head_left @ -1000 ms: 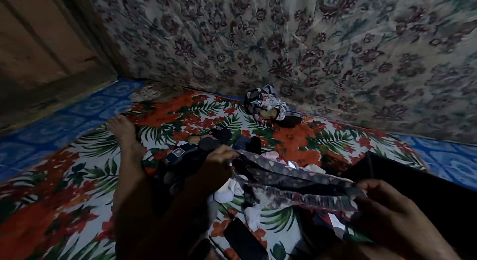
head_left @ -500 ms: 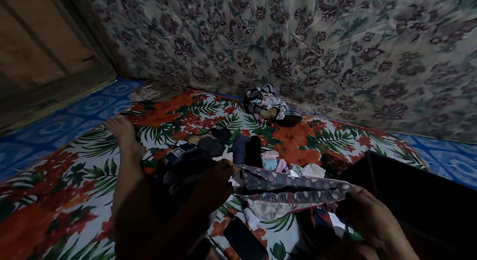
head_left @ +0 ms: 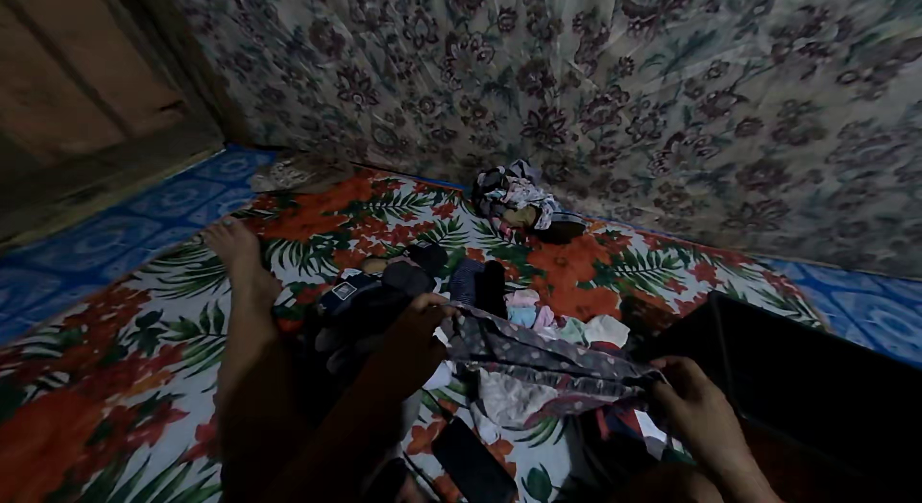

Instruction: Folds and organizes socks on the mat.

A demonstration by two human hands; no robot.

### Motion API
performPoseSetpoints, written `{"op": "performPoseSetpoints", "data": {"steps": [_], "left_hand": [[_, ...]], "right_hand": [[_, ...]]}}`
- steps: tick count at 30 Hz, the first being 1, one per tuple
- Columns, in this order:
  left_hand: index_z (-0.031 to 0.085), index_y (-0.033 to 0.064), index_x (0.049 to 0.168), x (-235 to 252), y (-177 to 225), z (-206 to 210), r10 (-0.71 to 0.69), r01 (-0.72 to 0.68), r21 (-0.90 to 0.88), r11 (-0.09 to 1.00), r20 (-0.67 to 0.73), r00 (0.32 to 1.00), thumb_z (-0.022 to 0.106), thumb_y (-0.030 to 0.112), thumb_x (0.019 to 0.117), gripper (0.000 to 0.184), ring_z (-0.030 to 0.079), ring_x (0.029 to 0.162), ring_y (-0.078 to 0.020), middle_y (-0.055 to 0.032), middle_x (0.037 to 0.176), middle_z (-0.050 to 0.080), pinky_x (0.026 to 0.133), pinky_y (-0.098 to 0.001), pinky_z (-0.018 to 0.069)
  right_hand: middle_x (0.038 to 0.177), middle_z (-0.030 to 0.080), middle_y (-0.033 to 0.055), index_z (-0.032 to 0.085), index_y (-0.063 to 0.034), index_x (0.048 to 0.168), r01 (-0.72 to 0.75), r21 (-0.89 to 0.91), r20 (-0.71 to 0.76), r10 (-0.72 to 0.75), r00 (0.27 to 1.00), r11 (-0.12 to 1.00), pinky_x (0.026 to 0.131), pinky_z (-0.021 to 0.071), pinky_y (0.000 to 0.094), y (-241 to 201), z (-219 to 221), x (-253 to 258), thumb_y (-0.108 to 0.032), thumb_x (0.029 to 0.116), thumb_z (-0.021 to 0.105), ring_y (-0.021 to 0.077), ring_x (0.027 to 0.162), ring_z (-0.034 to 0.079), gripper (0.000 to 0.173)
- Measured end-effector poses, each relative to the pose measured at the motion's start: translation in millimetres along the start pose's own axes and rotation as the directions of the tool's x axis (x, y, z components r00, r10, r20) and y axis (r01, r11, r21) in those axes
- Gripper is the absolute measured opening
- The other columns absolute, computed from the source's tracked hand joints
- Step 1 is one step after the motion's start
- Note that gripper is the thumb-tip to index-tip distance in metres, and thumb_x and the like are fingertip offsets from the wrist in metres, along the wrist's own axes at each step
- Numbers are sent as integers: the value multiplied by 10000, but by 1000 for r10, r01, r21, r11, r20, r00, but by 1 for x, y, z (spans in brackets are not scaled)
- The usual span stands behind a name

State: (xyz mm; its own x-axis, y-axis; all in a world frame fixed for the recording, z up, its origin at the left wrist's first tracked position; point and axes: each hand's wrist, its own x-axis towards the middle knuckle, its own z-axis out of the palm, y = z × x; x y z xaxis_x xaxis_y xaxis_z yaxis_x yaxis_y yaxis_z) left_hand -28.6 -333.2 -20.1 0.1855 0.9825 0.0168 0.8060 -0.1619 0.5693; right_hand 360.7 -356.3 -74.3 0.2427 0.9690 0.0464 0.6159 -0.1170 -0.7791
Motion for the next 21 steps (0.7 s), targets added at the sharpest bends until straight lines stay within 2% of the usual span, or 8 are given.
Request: {"op": "performPoseSetpoints", "data": {"steps": [3,6,8,11,13,16,18,21], "left_hand": [[674,98,1304,2,-13,10,103,-101,28,994,-70,992,649,71,948,358,632,1177,-249,-109,1410,573,983,-453,538],[653,76,1341,6,-20,14,107,-100,73,992,-105,989,664,48,933,409,621,1203,-302,-131,1399,588,1008,-492,522],[660,50,1326,6,-21,11,75,-64,74,995,-151,986,685,10,909,420,641,1158,-331,-158,1349,615,975,-522,539],[618,28,1374,7,-17,-4,10,-6,47,999,-103,995,651,-19,932,446,629,1186,-344,-183,1396,583,1003,-532,520],[655,35,1331,11,-30,-3,82,-70,80,994,-155,985,682,11,914,419,650,1144,-330,-177,1350,611,963,-530,543],[715,85,1234,12,-42,-4,202,-168,150,974,-253,946,717,78,894,340,683,1069,-280,-121,1262,665,897,-508,575],[736,105,1174,8,-38,-16,212,-170,170,971,-275,938,709,206,949,248,696,1010,-255,-93,1145,705,878,-497,577],[773,167,1064,2,-47,-37,173,-142,159,977,-203,964,685,439,952,307,698,995,-223,-39,1034,736,872,-511,566]], "right_hand": [[1086,661,259,632,39,1218,82,-203,2,-83,997,976,816,534,616,-1,-7,3,-30,873,680,403,946,663,355],[1017,687,104,595,-28,1231,128,-42,157,-120,980,991,734,594,419,2,-17,4,-118,859,719,210,854,684,402],[939,691,26,570,-43,1194,230,140,255,-260,931,963,688,593,319,-3,-25,-1,-216,852,781,119,781,673,437],[913,674,5,606,-40,1091,438,195,383,-479,790,878,715,574,256,-19,-39,-12,-191,971,676,49,779,645,205],[960,713,78,698,-39,1061,592,66,477,-546,688,803,776,589,320,-30,-46,-14,-83,1004,572,128,833,680,145],[1059,720,172,754,-84,1099,631,-233,563,-426,708,740,825,584,549,-37,-51,-16,54,925,568,346,946,713,290],[1118,705,193,759,-68,1082,602,-330,553,-369,747,727,855,571,584,-33,-58,-13,67,902,596,384,1005,698,278],[1163,690,201,747,-16,1052,638,-215,538,-456,709,739,912,561,543,-23,-85,-9,-5,891,621,356,1073,676,204]]}}
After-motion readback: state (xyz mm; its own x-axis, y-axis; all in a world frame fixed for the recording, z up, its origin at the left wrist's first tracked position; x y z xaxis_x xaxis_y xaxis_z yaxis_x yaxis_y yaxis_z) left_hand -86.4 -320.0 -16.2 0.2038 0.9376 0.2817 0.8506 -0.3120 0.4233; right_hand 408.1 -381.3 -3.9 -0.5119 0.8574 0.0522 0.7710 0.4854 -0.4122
